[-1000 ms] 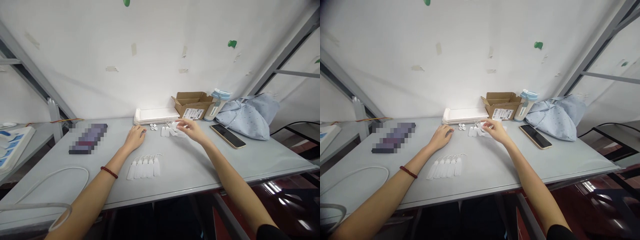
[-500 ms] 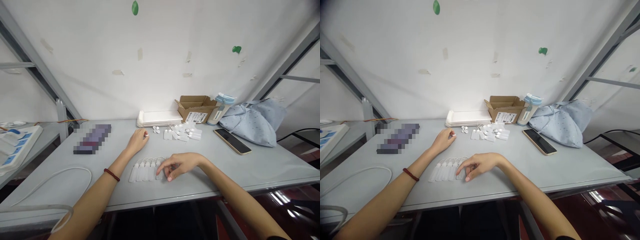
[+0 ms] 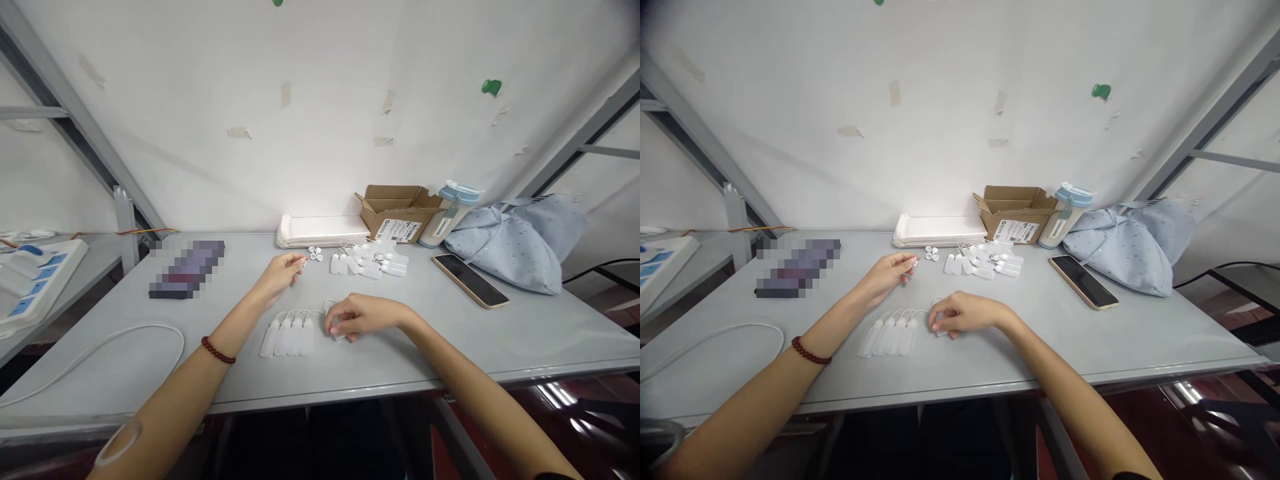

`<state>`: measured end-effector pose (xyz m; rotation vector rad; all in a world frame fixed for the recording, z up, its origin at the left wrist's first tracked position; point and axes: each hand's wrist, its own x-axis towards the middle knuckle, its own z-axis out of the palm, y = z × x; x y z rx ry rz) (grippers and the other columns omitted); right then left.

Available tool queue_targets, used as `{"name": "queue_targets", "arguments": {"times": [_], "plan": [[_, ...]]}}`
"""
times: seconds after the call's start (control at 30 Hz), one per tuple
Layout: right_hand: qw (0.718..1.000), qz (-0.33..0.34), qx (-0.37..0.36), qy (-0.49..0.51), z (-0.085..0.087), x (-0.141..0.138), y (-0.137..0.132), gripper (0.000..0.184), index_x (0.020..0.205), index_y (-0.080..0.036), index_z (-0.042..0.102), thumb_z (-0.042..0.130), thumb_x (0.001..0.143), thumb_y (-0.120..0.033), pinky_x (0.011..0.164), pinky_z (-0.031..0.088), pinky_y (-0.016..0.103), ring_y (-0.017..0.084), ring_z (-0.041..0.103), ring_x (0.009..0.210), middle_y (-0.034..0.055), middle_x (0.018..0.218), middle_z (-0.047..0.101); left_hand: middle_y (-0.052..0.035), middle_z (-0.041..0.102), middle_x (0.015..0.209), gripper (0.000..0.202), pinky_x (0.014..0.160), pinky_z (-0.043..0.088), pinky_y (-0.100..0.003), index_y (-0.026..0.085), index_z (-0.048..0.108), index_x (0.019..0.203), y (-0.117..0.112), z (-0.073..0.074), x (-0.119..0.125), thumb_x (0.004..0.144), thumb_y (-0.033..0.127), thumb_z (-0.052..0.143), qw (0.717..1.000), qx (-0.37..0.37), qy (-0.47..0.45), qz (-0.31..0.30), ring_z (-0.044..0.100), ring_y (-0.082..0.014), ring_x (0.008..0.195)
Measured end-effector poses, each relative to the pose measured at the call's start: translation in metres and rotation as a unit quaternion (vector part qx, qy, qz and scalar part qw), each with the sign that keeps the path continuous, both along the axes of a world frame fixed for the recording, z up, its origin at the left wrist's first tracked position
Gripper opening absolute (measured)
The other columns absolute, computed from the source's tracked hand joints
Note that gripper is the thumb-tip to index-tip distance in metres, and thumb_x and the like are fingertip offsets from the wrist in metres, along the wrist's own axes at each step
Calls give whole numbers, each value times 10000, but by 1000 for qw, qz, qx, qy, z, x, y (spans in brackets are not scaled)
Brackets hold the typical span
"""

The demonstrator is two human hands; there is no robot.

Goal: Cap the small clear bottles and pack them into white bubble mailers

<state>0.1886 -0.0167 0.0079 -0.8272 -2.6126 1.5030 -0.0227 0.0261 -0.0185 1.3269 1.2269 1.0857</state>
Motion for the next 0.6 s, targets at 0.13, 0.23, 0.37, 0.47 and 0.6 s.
{"name": "queue_targets", "arguments": {"times": [0.13,0.23,0.37,0.47,0.6], "plan": [[996,-82,12,23,1,4,2,235,936,-151,612,492,855,-336,538,398,200,83,502,513,-13,586,593,-45,612,914,247,600,380,-246,157,638,872,-7,5,3,693,325,667,994,-47,-92,-20,538,-124,736],[989,-128,48,56,3,6,3,222,919,-167,594,484,861,-351,544,403,206,91,519,525,-14,597,597,-57,628,959,236,679,396,-263,155,637,886,-9,6,6,710,309,668,988,-69,-134,-36,558,-131,798],[966,-171,164,103,0,2,3,157,881,-186,588,501,854,-315,577,401,209,99,518,594,-10,668,611,-80,643,962,219,759,407,-290,135,641,881,-12,5,10,724,285,674,978,-99,-175,-49,572,-142,834],[951,-175,231,106,-6,-2,2,130,867,-192,591,494,854,-278,611,413,221,103,523,623,1,730,618,-93,648,971,202,785,411,-306,128,647,869,-16,5,15,730,270,679,972,-112,-194,-73,580,-158,859],[945,-153,267,106,-13,-8,0,117,874,-198,588,482,855,-244,604,412,232,108,519,612,8,750,624,-88,647,974,181,791,423,-313,134,649,866,-20,5,20,732,252,678,962,-101,-231,-101,581,-158,857]]}}
